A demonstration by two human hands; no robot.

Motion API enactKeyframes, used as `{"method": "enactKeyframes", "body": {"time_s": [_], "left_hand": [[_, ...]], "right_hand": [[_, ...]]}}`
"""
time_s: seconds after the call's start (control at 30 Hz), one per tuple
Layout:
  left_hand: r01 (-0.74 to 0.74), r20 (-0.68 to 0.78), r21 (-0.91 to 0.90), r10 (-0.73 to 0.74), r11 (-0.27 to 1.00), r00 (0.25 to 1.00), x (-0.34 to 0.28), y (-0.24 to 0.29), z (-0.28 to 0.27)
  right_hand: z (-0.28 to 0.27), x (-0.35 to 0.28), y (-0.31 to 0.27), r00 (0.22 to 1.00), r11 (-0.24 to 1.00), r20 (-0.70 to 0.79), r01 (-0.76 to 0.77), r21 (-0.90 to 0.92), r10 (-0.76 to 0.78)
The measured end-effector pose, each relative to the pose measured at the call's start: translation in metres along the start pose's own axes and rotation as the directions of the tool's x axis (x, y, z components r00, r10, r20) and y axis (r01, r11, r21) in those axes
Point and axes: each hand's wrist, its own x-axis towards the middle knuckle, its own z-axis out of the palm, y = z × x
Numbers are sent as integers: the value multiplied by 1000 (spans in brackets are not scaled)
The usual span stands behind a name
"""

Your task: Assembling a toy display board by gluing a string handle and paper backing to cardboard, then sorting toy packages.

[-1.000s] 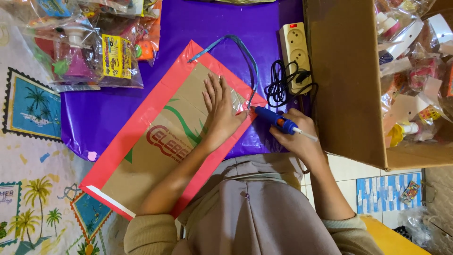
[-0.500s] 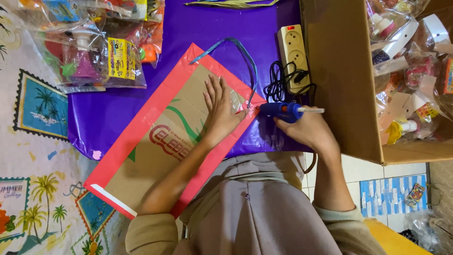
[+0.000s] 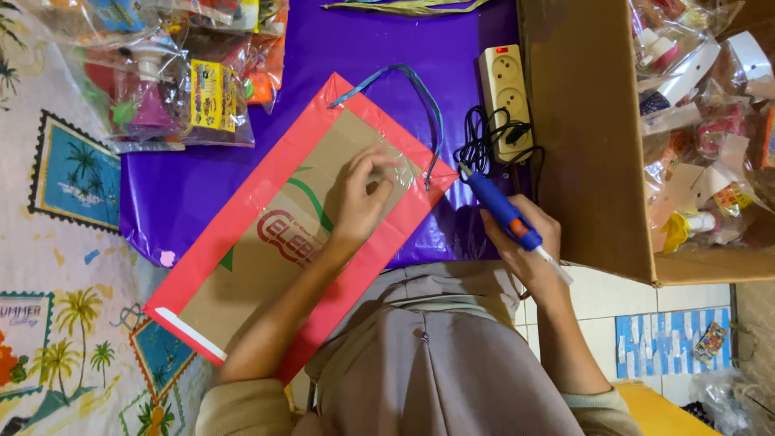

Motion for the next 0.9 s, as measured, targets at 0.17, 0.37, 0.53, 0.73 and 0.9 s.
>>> {"method": "enactKeyframes", "body": {"time_s": [0.17, 0.37, 0.53, 0.73, 0.9], "left_hand": [[-226, -4, -10, 226, 974, 974, -39, 26, -18], [-274, -65, 201, 292, 940, 954, -69, 33, -22], [-342, -72, 395, 400, 852, 914, -87, 27, -7], [-330, -82, 380, 387, 864, 918, -96, 22, 2], [-302, 80, 509, 305, 806, 949, -106, 15, 9]], "right_hand": [[5, 2, 9, 975, 986, 146, 161, 45, -166], [13, -3, 8, 930, 974, 326, 209, -89, -169], [13, -6, 15, 915, 946, 383, 226, -231, -125], [12, -7, 19, 882, 890, 458, 293, -348, -111], [5, 4, 7, 798, 867, 596, 233, -440, 88]]}}
